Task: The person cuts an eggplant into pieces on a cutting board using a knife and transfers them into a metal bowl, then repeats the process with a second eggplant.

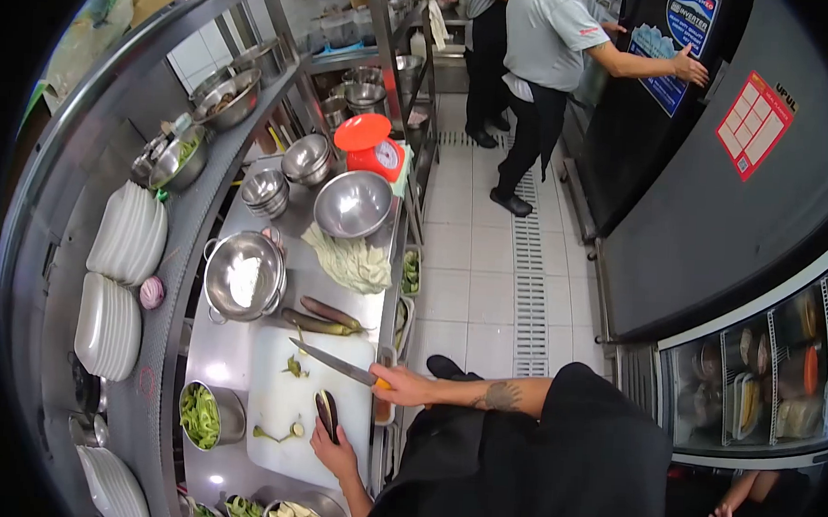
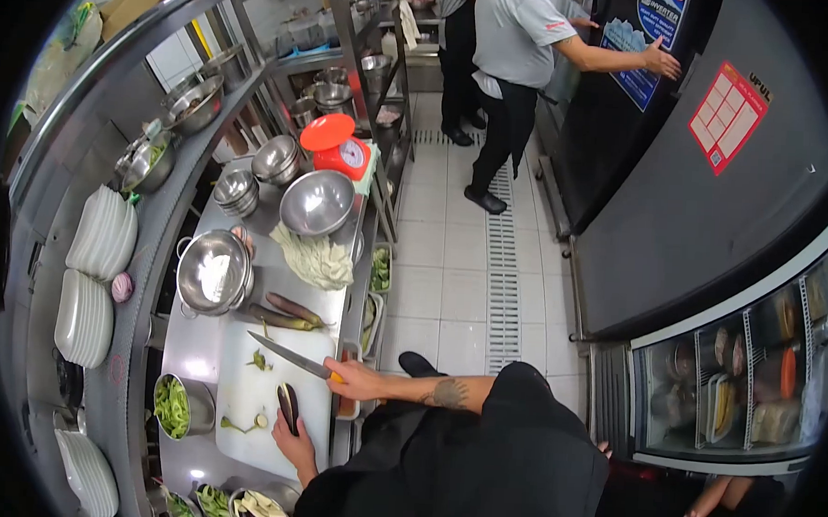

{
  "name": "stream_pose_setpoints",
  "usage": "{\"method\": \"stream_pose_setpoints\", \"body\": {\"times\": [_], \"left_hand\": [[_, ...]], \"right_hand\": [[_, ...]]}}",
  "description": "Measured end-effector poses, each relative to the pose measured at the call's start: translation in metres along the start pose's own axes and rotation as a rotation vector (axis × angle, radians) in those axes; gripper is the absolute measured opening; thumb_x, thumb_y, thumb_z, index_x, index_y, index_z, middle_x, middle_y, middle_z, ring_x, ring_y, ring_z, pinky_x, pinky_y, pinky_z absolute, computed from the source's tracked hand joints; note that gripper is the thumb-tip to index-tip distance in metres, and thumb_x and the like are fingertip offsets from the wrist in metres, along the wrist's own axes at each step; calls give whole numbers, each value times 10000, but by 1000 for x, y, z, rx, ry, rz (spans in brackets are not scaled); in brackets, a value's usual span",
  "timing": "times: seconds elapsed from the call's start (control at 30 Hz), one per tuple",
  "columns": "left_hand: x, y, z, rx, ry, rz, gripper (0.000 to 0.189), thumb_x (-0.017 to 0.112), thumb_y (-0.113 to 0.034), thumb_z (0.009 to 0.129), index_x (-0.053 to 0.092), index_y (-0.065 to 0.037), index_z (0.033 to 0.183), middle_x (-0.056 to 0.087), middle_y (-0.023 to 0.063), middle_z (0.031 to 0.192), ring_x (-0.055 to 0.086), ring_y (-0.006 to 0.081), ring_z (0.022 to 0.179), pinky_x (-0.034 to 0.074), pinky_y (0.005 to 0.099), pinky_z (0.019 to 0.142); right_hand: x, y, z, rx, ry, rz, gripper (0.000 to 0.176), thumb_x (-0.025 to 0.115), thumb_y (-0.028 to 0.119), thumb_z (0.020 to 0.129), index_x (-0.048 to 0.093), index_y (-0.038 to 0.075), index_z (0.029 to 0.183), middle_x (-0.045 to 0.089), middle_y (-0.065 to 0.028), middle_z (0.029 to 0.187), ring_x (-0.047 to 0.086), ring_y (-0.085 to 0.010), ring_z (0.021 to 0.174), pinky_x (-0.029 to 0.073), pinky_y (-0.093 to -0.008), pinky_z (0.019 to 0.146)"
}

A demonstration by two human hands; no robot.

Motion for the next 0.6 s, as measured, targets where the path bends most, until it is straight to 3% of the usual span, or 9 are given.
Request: {"method": "stream_pose_setpoints", "body": {"times": [0.13,0.2,0.27,0.3,0.33,0.37,0.47,0.6], "left_hand": [[3,6,3,-37,18,-5,575,695,-181,898,517,-4,1416,589,245,1266,536,439,1134,428,509,1004],[3,12,2,-21,-6,-68,570,714,-173,886,535,-2,1399,591,244,1259,538,437,1148,430,497,1019],[-2,11,6,-26,-34,-153,568,749,-185,877,555,-16,1384,601,231,1232,559,407,1145,444,466,1016],[1,18,5,11,-81,-145,573,772,-176,853,574,-24,1368,603,210,1240,573,390,1141,460,449,1004],[-5,12,8,30,-49,-168,593,781,-167,834,573,-49,1376,606,188,1248,573,376,1155,461,436,1013],[-6,11,8,-4,-43,-117,602,778,-155,826,572,-82,1387,607,178,1258,573,373,1163,465,424,1018],[-17,4,8,-71,-9,-125,592,755,-173,831,568,-102,1388,607,173,1285,565,376,1182,469,443,1026],[-17,3,4,-119,-21,-123,558,764,-190,840,588,-75,1356,616,170,1250,583,355,1141,487,430,998]], "right_hand": [[-2,-3,-2,97,93,0,256,588,259,984,451,74,1097,600,-199,670,642,-419,646,477,-504,559],[-5,-2,-2,159,97,30,264,606,265,981,483,76,1119,623,-200,762,646,-410,705,501,-490,618],[-1,-4,1,30,-45,4,233,600,207,943,510,75,1113,619,-220,789,641,-428,738,502,-498,629],[2,-15,1,176,42,-4,249,603,210,951,522,74,1143,646,-216,895,655,-417,828,519,-481,695],[-3,-9,2,177,70,-27,263,621,240,957,524,79,1141,662,-221,954,655,-428,861,526,-479,720],[-4,-7,4,306,75,-75,269,631,265,969,525,80,1133,664,-225,926,656,-442,818,524,-500,693],[-11,20,13,262,124,-151,211,610,222,995,500,57,1069,638,-234,719,646,-465,678,482,-498,560],[-6,28,14,294,324,-231,183,584,140,968,460,25,1036,656,-274,786,632,-508,783,486,-560,681]]}}
Point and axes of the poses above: each hand's wrist, its own z-axis towards the middle knuckle, its own x-axis out of the palm, y = z × x, the point moved 3 cm from there along z, towards the middle knuckle
